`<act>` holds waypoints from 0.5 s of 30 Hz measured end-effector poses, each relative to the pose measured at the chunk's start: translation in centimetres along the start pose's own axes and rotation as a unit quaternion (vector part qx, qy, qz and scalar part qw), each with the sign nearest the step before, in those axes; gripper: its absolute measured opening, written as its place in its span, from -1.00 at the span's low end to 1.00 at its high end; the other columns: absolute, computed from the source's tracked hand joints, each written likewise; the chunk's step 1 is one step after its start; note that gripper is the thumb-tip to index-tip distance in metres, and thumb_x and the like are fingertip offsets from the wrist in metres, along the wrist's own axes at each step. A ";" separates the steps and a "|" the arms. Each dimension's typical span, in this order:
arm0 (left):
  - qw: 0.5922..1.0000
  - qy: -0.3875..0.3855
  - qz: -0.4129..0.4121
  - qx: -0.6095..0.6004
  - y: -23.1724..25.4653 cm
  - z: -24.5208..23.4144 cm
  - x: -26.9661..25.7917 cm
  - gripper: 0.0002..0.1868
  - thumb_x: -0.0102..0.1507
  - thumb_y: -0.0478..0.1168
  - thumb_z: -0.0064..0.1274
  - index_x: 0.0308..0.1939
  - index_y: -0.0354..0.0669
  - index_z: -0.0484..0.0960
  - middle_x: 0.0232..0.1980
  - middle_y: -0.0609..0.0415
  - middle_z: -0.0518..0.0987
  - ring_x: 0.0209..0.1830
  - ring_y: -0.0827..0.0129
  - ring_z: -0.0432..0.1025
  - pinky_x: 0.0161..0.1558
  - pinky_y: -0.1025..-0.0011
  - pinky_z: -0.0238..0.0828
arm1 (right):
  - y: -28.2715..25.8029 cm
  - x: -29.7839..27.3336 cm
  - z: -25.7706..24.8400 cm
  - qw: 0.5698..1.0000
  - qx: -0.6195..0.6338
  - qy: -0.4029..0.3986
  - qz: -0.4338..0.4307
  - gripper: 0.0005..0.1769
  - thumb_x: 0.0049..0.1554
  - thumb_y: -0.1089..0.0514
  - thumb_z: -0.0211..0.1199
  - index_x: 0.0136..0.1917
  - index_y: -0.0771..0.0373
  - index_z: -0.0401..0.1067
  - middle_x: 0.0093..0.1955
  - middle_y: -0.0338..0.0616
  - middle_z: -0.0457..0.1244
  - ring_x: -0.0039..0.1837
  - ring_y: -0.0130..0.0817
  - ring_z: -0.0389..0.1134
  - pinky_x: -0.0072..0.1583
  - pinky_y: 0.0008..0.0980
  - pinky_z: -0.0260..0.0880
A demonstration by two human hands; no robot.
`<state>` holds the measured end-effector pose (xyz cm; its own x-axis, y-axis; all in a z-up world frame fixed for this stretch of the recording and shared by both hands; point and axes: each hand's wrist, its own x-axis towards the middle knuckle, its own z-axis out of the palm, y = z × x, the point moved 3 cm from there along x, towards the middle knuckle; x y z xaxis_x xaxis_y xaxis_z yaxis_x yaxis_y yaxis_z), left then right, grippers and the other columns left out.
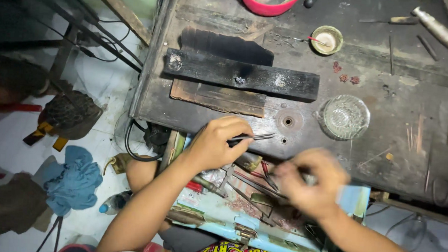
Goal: Soldering and assembling small metal jewelry components using a torch and tweezers
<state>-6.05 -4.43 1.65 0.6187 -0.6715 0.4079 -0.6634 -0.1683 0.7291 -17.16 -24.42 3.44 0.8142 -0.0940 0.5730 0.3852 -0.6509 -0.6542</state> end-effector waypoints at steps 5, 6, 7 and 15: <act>0.993 0.061 0.012 0.103 -0.1 0.4 -1.4 -0.96 0.28 -0.40 0.13 -0.24 -0.34 0.61 -0.23 -0.05 0.53 -0.21 0.11 0.38 -0.15 0.22 0.38 | -4.5 -6.1 6.3 0.884 0.103 -0.447 -0.092 -0.45 0.10 -0.27 0.38 -0.02 0.23 0.36 -0.12 -0.04 0.27 -0.09 -0.01 0.27 -0.03 -0.04 0.25; 0.989 0.068 0.000 0.130 -0.3 0.4 -1.5 -0.96 0.29 -0.38 0.12 -0.25 -0.29 0.59 -0.21 -0.04 0.52 -0.20 0.09 0.38 -0.12 0.21 0.38 | -4.7 -8.0 7.5 0.825 0.071 -0.550 -0.112 -0.31 0.08 -0.33 0.38 0.04 0.32 0.30 -0.02 0.09 0.23 0.01 0.08 0.23 0.06 0.04 0.24; 0.989 0.068 0.002 0.130 -0.2 0.5 -1.6 -0.96 0.29 -0.38 0.12 -0.25 -0.29 0.59 -0.21 -0.04 0.52 -0.20 0.09 0.38 -0.12 0.21 0.38 | -4.8 -8.5 7.8 0.825 0.069 -0.549 -0.112 -0.31 0.08 -0.33 0.38 0.04 0.32 0.30 -0.02 0.09 0.23 0.01 0.08 0.23 0.06 0.04 0.24; 0.966 0.192 0.088 0.149 1.4 -2.6 -1.5 -0.97 0.26 -0.48 0.14 -0.28 -0.39 0.67 -0.31 -0.11 0.55 -0.33 0.17 0.42 -0.26 0.29 0.39 | -5.3 -8.4 8.0 0.845 0.112 -0.508 -0.124 -0.61 -0.05 0.08 0.28 -0.04 0.28 0.23 -0.12 0.05 0.16 -0.06 0.04 0.16 -0.01 -0.02 0.18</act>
<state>-6.85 -1.81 3.49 0.5581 -0.4007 0.7266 -0.8286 -0.3151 0.4627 -22.59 -14.20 -1.89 0.6054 0.7937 0.0596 0.5779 -0.3869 -0.7185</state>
